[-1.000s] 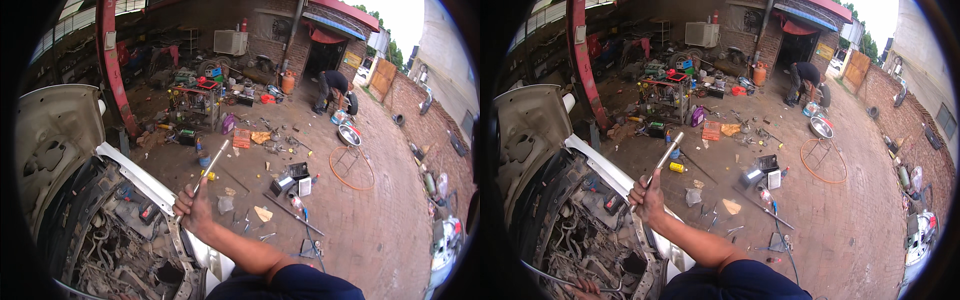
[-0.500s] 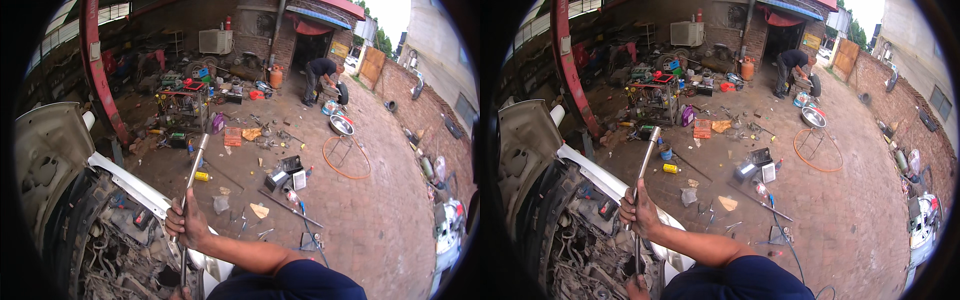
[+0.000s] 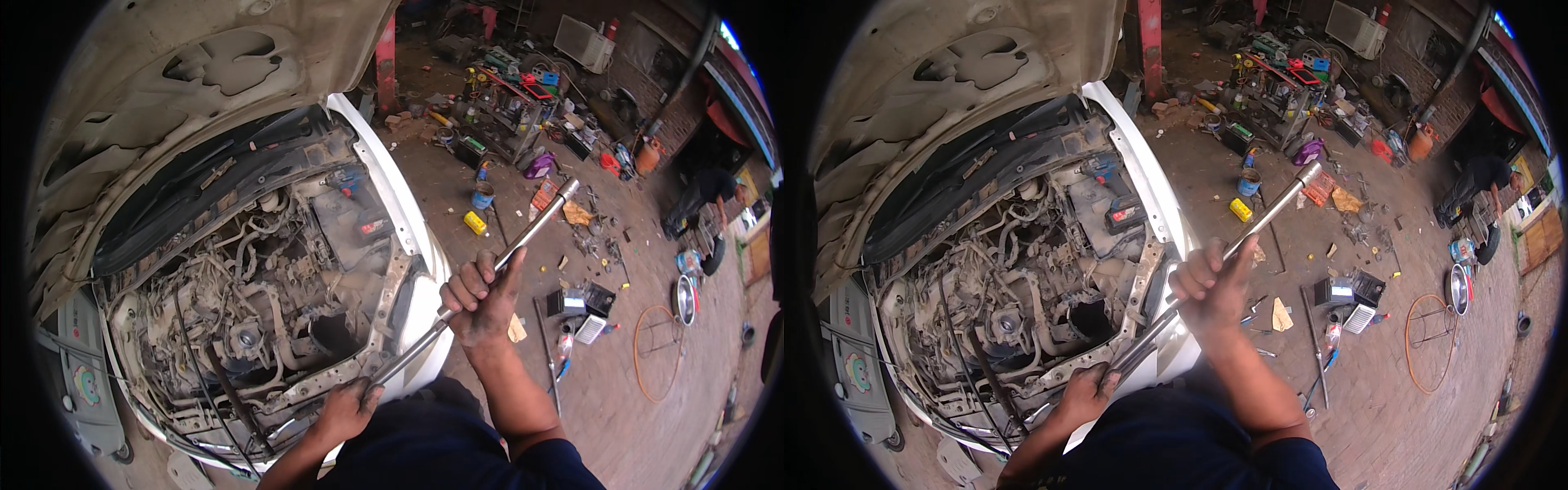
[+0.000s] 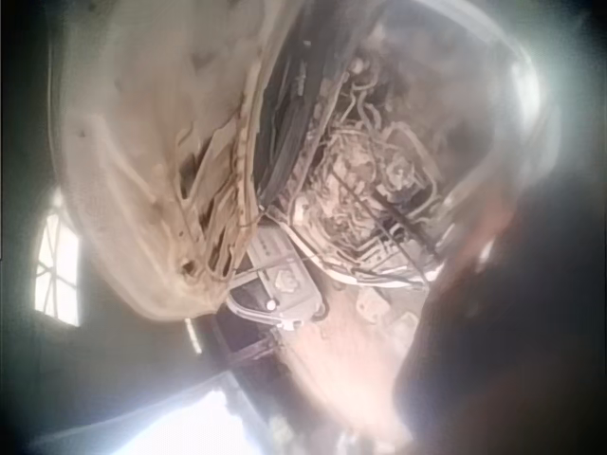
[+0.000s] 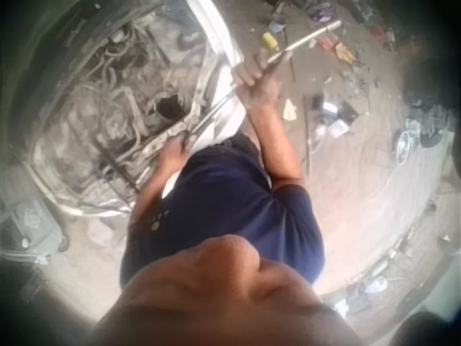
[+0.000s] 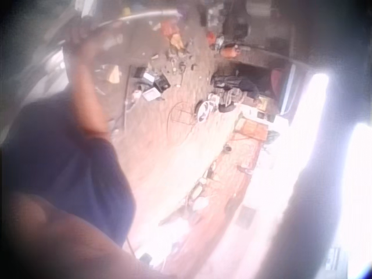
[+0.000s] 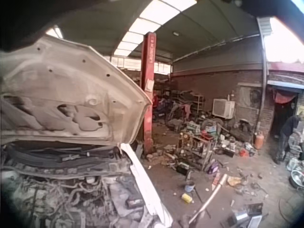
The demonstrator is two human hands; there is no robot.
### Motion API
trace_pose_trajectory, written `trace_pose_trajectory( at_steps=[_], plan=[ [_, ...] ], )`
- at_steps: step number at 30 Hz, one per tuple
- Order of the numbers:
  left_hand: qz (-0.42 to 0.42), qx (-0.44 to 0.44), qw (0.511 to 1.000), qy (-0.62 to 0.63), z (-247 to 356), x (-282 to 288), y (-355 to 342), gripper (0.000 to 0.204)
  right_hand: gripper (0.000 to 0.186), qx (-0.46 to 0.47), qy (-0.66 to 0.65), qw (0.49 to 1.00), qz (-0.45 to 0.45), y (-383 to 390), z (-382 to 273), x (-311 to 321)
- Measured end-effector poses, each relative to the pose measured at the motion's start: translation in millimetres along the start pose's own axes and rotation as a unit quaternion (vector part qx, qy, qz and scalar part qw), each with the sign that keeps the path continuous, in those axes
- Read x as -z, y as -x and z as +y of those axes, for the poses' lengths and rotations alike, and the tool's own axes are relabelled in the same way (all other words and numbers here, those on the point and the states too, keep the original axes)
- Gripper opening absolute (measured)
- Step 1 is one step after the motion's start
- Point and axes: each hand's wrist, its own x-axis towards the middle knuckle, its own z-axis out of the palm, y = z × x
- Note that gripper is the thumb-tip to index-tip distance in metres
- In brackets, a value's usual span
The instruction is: The person works on a car engine with the hood open, using a wrench and a power drill to tighten bolts and remove components. The person manipulates hoses and engine parts while standing in a cluttered garage.
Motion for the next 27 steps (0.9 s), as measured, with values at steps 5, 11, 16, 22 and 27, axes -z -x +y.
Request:
trace_pose_trajectory(
  at_steps=[5, 11, 16, 22, 27],
  plan=[
    [-0.052, 0.100, 0.991, 0.076, -5, 9, 12, 0.035, 0.063, -0.095, -0.009, 0.987, -0.127, -8, 14, 4],
    [-0.026, 0.078, 0.996, 0.044, -3, 23, 18, 0.035, 0.065, -0.073, 0.021, 0.980, -0.185, -10, 35, -10],
    [0.014, 0.082, 0.996, 0.017, -11, 9, 17, 0.033, 0.061, -0.102, 0.015, 0.975, -0.195, -12, 48, -19],
    [-0.018, 0.077, 0.996, 0.038, 8, 4, -23, 0.049, 0.054, -0.018, 0.114, 0.987, -0.110, 8, 56, -31],
    [-0.048, 0.001, 0.992, 0.120, 32, 6, -59, 0.035, 0.046, 0.015, 0.073, 0.996, -0.041, 1, 28, -3]
  ],
)
